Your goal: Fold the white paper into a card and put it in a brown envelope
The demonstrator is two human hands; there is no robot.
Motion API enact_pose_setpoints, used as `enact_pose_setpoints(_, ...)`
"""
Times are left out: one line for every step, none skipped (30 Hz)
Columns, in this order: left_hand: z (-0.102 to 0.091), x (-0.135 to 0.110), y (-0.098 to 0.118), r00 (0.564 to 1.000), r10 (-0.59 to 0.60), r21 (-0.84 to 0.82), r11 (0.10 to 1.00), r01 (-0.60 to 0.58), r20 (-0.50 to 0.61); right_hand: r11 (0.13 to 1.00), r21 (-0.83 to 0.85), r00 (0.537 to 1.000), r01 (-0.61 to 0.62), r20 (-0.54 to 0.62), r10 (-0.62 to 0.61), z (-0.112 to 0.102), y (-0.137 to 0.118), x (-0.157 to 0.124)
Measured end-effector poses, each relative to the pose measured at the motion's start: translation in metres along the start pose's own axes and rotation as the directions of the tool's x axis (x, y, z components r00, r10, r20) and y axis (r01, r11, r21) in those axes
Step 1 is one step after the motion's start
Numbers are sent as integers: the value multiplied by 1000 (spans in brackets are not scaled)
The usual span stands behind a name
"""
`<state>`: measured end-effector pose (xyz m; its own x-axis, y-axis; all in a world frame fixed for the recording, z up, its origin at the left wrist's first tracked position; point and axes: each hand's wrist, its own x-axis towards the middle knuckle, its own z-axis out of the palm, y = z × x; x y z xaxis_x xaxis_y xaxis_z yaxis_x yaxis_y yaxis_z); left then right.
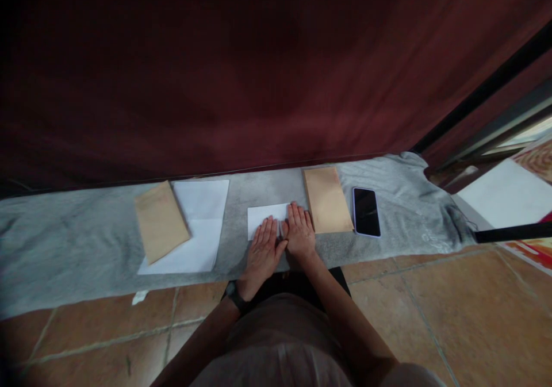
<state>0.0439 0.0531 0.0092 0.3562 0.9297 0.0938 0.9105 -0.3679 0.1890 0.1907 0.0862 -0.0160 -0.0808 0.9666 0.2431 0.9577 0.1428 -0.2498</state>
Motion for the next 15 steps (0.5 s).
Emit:
enact_pose_setpoints(0,-2,-3,1000,-13,5,1000,13,-10,1000,3,1000,-3,-4,3,0,0,0)
enact_pose_setpoints(-1,-4,-7,999,-26,11,1000,26,-19,1000,6,1000,-7,-9,7,1,0,0)
enact_pose_setpoints(-2,-6,-11,999,-37,18,999,38,-25,1000,10,1000,-13,-15,13,2,-1,0)
enact_pose_setpoints(-3,-9,-14,998,-50,25,998,51,-31,1000,16,1000,-17,-21,17,3,-1,0)
enact_pose_setpoints(-4,-11,-18,997,-62,32,997,64,-36,1000,22,999,-19,-28,20,3,-1,1)
enact_pose_setpoints(-4,-14,-21,996,-74,38,996,76,-41,999,28,999,-21,-34,22,4,-1,1)
enact_pose_setpoints(-5,-17,-24,995,-85,43,995,87,-47,999,33,999,-23,-39,24,4,-1,1)
enact_pose_setpoints(-5,-20,-27,994,-97,48,994,100,-53,999,36,999,-23,-44,24,4,-1,1)
enact_pose_setpoints(-5,-23,-30,992,-108,52,992,111,-57,999,35,999,-23,-47,24,4,-2,1)
enact_pose_setpoints(-5,-26,-32,991,-118,56,991,121,-60,999,31,999,-22,-47,24,4,-2,1)
enact_pose_setpoints(-5,-28,-34,990,-125,58,990,128,-61,999,26,999,-22,-46,23,4,-2,0)
enact_pose_setpoints(-5,-30,-36,990,-130,60,989,134,-62,1000,20,999,-21,-43,21,3,-2,0)
enact_pose_setpoints(-5,-31,-37,989,-133,62,989,137,-63,1000,14,999,-19,-40,20,3,-2,0)
enact_pose_setpoints(-6,-33,-38,989,-134,63,988,138,-63,1000,11,999,-18,-38,18,3,-2,0)
enact_pose_setpoints(-6,-33,-39,989,-133,65,988,137,-64,1000,10,999,-17,-37,18,2,-2,0)
